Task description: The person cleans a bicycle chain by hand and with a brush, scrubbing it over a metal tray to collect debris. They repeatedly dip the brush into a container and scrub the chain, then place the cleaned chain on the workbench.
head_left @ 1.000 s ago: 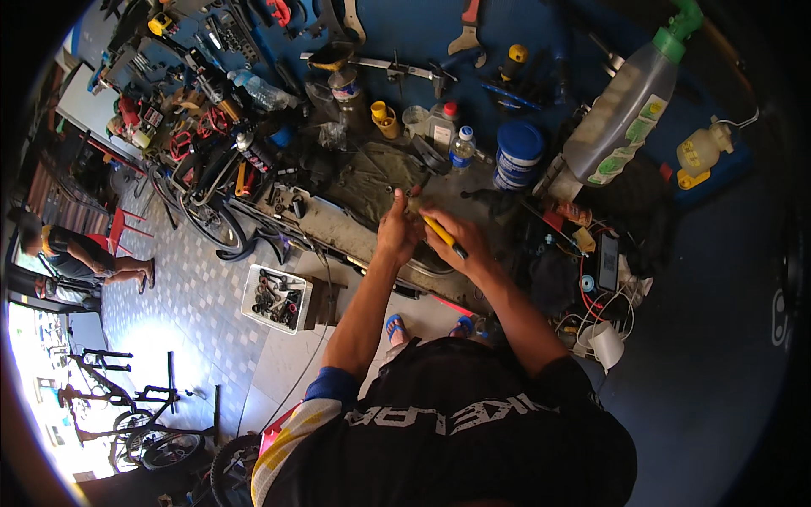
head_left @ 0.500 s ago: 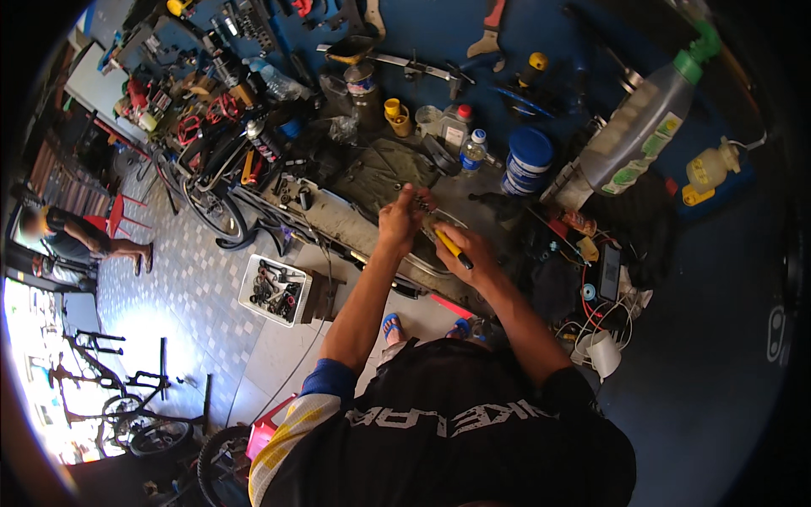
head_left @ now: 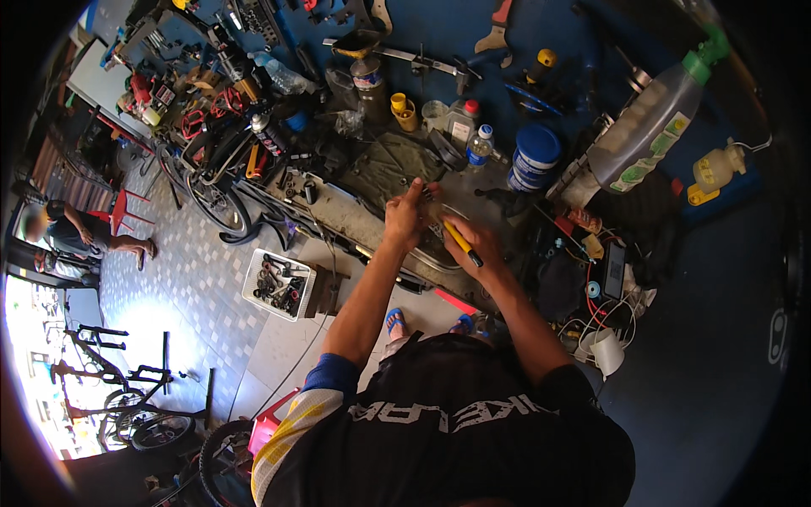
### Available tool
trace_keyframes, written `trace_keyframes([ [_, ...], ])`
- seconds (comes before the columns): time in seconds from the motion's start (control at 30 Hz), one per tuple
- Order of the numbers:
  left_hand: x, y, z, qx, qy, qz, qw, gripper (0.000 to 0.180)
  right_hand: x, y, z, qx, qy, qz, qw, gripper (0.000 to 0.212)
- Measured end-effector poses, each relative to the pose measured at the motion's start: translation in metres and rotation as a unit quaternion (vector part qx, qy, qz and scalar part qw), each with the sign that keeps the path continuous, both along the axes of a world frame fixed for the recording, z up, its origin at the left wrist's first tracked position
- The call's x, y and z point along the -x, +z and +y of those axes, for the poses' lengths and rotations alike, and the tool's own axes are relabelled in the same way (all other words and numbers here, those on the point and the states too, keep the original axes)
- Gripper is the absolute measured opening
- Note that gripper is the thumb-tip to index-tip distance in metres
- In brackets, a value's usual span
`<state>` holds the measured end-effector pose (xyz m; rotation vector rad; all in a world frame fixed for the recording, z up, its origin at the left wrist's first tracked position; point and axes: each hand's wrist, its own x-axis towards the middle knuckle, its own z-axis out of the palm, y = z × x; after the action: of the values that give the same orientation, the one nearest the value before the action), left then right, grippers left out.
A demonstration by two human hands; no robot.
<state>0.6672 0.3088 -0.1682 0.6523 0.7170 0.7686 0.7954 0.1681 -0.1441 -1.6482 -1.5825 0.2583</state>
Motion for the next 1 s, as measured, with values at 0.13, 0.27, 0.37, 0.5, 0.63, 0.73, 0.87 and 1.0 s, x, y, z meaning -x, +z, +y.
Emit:
trace_keyframes([
  [0.13, -0.009, 0.010, -0.007, -0.002, 0.072, 0.018, 0.997, 0.040, 0.000, -0.005, -0.008, -0.017, -0.013, 0.007, 1.000, 0.033],
  [0.27, 0.004, -0.013, 0.001, 0.012, 0.010, 0.060, 0.998, 0.040, 0.010, 0.014, 0.007, -0.046, -0.022, 0.036, 0.998, 0.033],
  [0.37, 0.000, 0.006, -0.002, 0.020, 0.022, -0.001, 1.000, 0.037, -0.004, -0.017, -0.011, 0.074, -0.016, 0.072, 0.995, 0.029],
  [0.5, 0.003, 0.017, -0.006, 0.044, 0.028, 0.012, 0.999, 0.037, -0.010, -0.018, 0.002, -0.039, -0.034, 0.083, 0.995, 0.027],
  [0.63, -0.005, -0.005, -0.015, 0.045, -0.012, 0.004, 0.999, 0.035, 0.006, 0.008, 0.029, 0.176, -0.112, -0.089, 0.974, 0.030],
  [0.73, -0.013, -0.004, -0.025, 0.037, -0.013, 0.010, 0.999, 0.036, 0.000, -0.013, 0.033, 0.115, -0.127, -0.108, 0.979, 0.029],
  [0.87, -0.004, -0.019, -0.012, 0.025, -0.007, 0.019, 0.999, 0.044, -0.004, -0.026, 0.024, 0.142, -0.087, -0.096, 0.981, 0.027],
  [1.0, 0.002, -0.020, -0.010, 0.043, -0.006, 0.018, 0.999, 0.050, -0.008, -0.043, 0.010, 0.160, -0.069, -0.068, 0.982, 0.025],
])
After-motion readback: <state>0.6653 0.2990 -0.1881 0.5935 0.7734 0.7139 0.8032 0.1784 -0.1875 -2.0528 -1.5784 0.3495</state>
